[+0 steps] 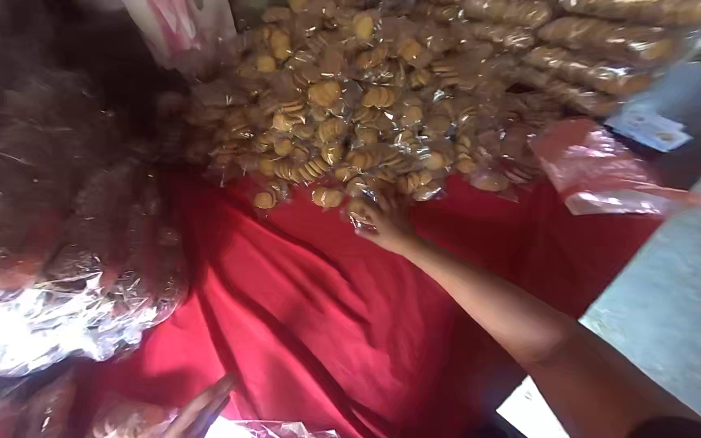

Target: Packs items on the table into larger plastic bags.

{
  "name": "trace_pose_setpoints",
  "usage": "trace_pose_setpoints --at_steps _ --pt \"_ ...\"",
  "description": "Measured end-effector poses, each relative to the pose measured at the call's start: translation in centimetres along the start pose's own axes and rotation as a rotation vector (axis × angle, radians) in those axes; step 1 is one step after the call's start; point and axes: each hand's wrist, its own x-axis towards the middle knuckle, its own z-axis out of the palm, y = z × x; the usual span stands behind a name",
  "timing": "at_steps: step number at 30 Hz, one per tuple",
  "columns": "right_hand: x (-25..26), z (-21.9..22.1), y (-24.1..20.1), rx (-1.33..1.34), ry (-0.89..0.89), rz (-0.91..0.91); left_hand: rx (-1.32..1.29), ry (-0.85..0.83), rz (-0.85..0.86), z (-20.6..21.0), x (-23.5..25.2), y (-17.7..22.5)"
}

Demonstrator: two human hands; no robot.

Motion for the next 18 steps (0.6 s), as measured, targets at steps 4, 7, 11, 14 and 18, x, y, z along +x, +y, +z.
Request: trace_pose_setpoints --at_steps 4,7,11,14,18 --pt "3.1 2.3 5.1 -0.138 0.184 -0.035 0.646 -0.071 -0.175 6.2 15.8 4.2" --pt "0.9 1.1 10.8 -0.104 0.162 -0.296 0.964 0.018 -0.245 6.8 28.8 0.4" --pt "-2.0 -2.9 20.6 -0.026 0.058 -0.583 1.023 0.336 -0.197 7.8 40.9 -8.3" --pt "-4.0 -6.6 25.4 -0.004 -0.078 -0.707 1.163 0.377 -0.274 12.5 43.1 -12.4" --pt "-6.1 -9.7 25.9 0.017 -0.218 -0.779 1.270 0.355 -0.254 19.2 38.9 -12.9"
